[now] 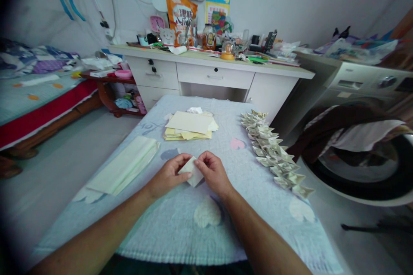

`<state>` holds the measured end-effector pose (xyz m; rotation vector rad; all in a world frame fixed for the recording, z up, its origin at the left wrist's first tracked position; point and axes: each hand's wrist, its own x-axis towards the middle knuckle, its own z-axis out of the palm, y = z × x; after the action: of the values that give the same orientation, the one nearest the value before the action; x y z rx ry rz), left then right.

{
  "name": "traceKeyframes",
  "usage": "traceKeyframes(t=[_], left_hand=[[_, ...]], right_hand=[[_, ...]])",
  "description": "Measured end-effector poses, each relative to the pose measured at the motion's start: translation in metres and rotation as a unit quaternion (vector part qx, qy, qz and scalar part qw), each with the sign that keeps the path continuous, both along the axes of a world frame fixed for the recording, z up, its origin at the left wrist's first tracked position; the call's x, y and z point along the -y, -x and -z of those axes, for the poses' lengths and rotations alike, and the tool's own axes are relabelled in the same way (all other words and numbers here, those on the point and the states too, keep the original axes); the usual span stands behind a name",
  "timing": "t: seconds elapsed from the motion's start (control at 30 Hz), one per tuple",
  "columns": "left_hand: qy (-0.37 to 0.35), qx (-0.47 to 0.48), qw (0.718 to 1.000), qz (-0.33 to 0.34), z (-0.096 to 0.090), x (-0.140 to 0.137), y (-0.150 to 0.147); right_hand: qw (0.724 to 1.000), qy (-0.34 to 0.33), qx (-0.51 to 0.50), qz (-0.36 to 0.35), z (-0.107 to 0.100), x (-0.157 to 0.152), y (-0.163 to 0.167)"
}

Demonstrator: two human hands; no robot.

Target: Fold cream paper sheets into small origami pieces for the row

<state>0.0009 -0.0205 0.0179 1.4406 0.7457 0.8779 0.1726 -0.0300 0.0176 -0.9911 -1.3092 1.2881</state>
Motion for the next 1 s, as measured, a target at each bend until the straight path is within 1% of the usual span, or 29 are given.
traceKeyframes(t=[0.1,0.27,0.47,0.6,0.7,0.8,0.9,1.0], left_hand=[[-0.011,-0.019,1.000,0.002,0.0009,-0.0005,-0.0013],[-0.054,-0.073,0.994,-0.066,0.0045,-0.0024,-0.0013],[-0.109,-0.131,0.980,-0.098,-0.0010,-0.0004,-0.0006],[-0.093,-0.112,0.985,-0.094,-0.0040,0.0002,-0.0010],[-0.068,-0.087,0.991,-0.077,-0.0024,-0.0012,-0.0002],[-0.048,-0.073,0.993,-0.078,0.0007,-0.0029,0.0010],[-0.048,-0.079,0.992,-0.085,0.0030,-0.0037,0.0020],[-0.065,-0.102,0.989,-0.089,0.0032,-0.0034,0.0021]], right_hand=[[1.000,-0.007,0.005,0.009,-0.0005,-0.0004,0.0000],[1.000,0.001,-0.004,-0.009,-0.0018,0.0003,0.0007],[0.999,-0.009,0.020,-0.043,0.0012,-0.0004,0.0006],[1.000,-0.004,0.003,-0.031,0.0023,-0.0009,-0.0008],[1.000,0.009,-0.018,-0.007,0.0002,-0.0008,-0.0018],[0.999,0.031,-0.044,0.003,-0.0025,-0.0007,-0.0021],[0.998,0.040,-0.052,-0.004,-0.0032,-0.0008,-0.0022],[0.999,0.033,-0.022,-0.025,-0.0019,-0.0011,-0.0028]])
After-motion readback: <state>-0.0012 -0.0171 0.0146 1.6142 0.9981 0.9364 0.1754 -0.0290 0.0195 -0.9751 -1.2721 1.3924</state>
